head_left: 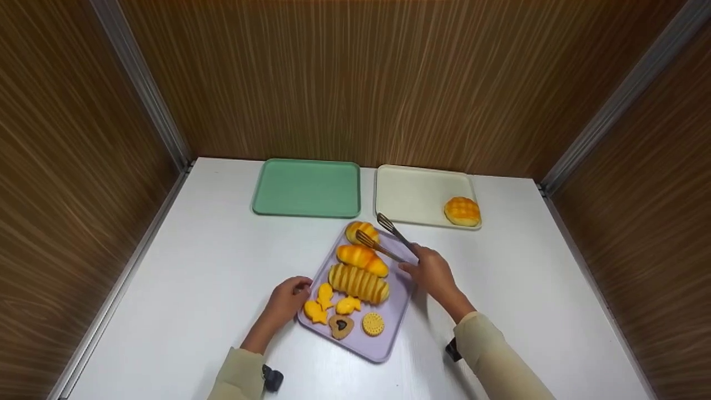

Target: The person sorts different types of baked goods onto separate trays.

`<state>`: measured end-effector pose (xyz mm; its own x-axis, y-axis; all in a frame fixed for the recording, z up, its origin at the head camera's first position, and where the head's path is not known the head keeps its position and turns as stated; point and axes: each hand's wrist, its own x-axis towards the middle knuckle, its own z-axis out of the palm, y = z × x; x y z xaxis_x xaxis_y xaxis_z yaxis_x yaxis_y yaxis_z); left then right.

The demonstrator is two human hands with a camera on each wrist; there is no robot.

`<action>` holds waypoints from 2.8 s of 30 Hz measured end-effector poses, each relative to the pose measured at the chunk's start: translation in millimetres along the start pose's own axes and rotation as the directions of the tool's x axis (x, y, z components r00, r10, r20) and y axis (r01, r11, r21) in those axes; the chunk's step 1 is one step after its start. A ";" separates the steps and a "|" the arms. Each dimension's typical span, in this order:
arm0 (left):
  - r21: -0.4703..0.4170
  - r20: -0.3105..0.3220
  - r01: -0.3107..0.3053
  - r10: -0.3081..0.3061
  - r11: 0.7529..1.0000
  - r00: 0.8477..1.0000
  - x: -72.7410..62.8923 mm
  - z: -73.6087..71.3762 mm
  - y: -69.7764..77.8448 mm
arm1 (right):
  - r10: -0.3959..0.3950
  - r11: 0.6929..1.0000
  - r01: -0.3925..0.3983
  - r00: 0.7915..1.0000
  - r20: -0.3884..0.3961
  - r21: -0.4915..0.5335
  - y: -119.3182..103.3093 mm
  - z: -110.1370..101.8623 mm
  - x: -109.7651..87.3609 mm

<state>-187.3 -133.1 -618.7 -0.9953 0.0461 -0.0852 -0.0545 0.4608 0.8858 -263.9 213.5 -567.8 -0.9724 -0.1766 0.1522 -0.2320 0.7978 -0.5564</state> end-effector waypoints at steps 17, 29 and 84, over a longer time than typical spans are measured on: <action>-0.001 0.030 0.059 -0.059 0.998 0.998 2.7 0.5 -0.7 | -0.042 0.995 0.043 0.999 0.011 -0.090 -1.7 -0.5 7.9; -0.005 0.019 0.037 -0.036 0.999 0.999 -0.2 -0.5 0.8 | -0.159 0.957 0.134 0.984 -0.080 -0.256 -7.3 -12.4 6.5; -0.009 0.021 -0.005 0.005 1.000 1.000 2.0 -0.5 -3.6 | -0.078 0.975 0.081 0.997 0.022 -0.206 34.1 -18.5 -2.2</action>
<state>-189.2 -135.1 -621.9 -0.9936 0.0674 -0.0905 -0.0504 0.4525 0.8903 -269.2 251.8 -572.0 -0.9516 -0.2512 0.1773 -0.3003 0.8826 -0.3618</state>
